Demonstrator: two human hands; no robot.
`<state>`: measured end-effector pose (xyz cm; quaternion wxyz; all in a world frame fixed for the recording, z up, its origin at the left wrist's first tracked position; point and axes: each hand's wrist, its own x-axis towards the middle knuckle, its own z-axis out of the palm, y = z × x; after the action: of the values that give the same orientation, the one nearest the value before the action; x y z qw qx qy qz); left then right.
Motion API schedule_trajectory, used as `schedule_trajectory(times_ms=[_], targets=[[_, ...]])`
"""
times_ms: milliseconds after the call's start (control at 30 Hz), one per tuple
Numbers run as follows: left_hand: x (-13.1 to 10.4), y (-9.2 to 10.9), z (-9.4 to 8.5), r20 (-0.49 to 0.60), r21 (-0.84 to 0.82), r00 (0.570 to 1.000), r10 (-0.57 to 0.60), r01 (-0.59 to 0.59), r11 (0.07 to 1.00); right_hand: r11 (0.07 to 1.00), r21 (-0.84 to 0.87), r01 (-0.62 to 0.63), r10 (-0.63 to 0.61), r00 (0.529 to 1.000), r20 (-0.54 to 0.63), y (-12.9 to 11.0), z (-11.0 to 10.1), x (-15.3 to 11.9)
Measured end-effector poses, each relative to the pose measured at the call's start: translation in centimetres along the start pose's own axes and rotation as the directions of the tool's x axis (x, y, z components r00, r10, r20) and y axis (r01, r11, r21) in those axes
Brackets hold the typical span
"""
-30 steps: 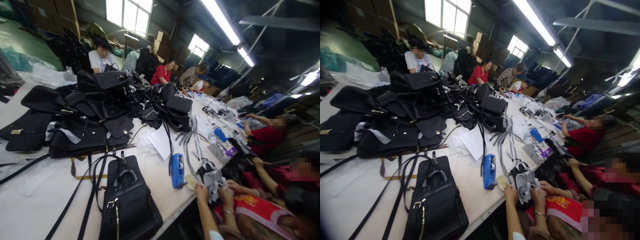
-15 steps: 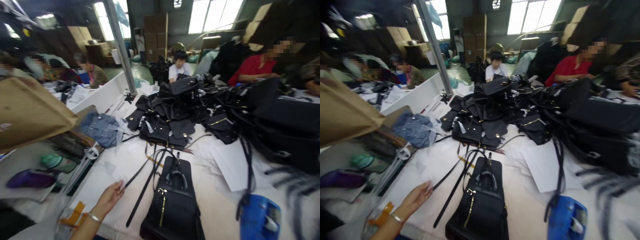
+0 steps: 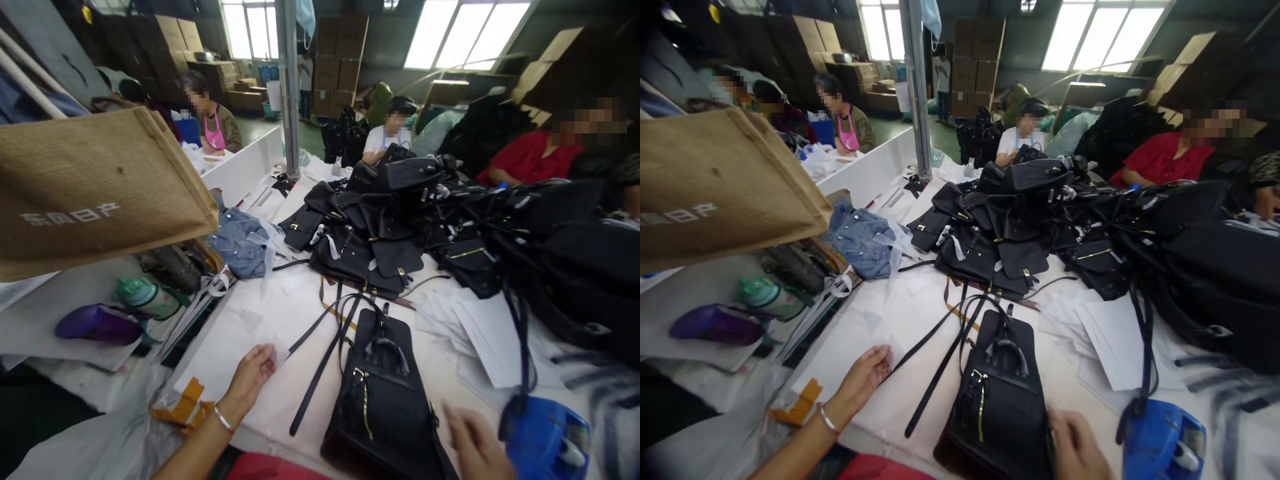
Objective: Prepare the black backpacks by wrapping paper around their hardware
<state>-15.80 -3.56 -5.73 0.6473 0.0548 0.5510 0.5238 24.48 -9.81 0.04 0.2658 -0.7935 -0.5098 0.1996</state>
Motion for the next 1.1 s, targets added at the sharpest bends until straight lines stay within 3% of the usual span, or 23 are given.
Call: schedule_trajectory(times_ms=[67,167,233,300,367,433,500,567,633,700,767,800,867,933,1000,1100], targets=[[-0.1,-0.2,-0.5,0.02,-0.029,1.0,-0.02,0.021,0.999,0.976,0.218,0.011,-0.068,0.963,0.259,-6.4,6.5,-1.6],[-0.2,-0.4,-1.2,0.043,-0.068,0.999,-0.027,0.03,0.997,0.859,0.492,-0.139,-0.187,0.81,0.555,-14.6,16.5,-4.3],[-0.2,-0.5,-1.7,0.056,-0.098,0.998,-0.002,0.008,0.995,0.786,0.536,-0.308,-0.174,0.721,0.671,-17.8,21.2,-5.8],[-0.2,-0.8,-2.5,0.056,-0.12,0.998,0.009,-0.003,0.993,0.733,0.545,-0.406,-0.132,0.701,0.701,-18.9,23.7,-6.5],[-0.4,-0.9,-3.5,0.043,-0.078,0.999,-0.029,0.032,0.996,0.743,0.542,-0.393,-0.09,0.744,0.663,-18.8,24.4,-6.4],[-0.7,-0.6,-4.5,-0.028,0.075,0.998,-0.056,0.058,0.995,0.825,0.495,-0.273,-0.099,0.793,0.602,-18.2,24.1,-5.7],[-1.2,0.4,-4.9,-0.148,0.264,0.985,0.084,-0.043,0.964,0.917,0.392,-0.081,-0.168,0.811,0.561,-17.7,23.2,-5.2],[-1.7,2.2,-4.5,-0.14,0.389,0.932,0.335,-0.26,0.884,0.951,0.29,0.108,-0.262,0.777,0.572,-17.6,22.3,-5.2],[-1.9,4.1,-3.2,0.084,0.411,0.894,0.441,-0.434,0.802,0.929,0.274,0.249,-0.369,0.673,0.641,-17.9,21.5,-5.6],[-1.5,5.3,-1.7,0.378,0.433,0.887,0.267,-0.424,0.795,0.882,0.35,0.315,-0.469,0.513,0.719,-18.5,20.7,-6.0],[-0.6,5.7,-0.8,0.519,0.523,0.852,-0.063,-0.259,0.812,0.85,0.422,0.314,-0.522,0.403,0.752,-18.9,20.2,-5.8],[-0.1,5.5,-0.8,0.53,0.579,0.813,-0.243,-0.138,0.803,0.851,0.431,0.301,-0.522,0.394,0.756,-18.9,20.0,-5.4],[0.9,4.9,-1.8,0.5,0.657,0.696,-0.515,0.083,0.749,0.876,0.393,0.28,-0.481,0.455,0.75,-18.4,19.9,-4.1],[1.6,4.2,-3.3,0.483,0.685,0.621,-0.618,0.171,0.708,0.909,0.327,0.259,-0.417,0.53,0.738,-17.5,20.3,-2.6],[1.9,3.7,-4.8,0.472,0.687,0.644,-0.602,0.159,0.709,0.923,0.286,0.259,-0.384,0.553,0.739,-16.6,21.1,-1.6],[2.2,3.3,-5.6,0.464,0.649,0.696,-0.548,0.154,0.745,0.919,0.285,0.271,-0.389,0.515,0.764,-16.0,22.7,-1.3]])
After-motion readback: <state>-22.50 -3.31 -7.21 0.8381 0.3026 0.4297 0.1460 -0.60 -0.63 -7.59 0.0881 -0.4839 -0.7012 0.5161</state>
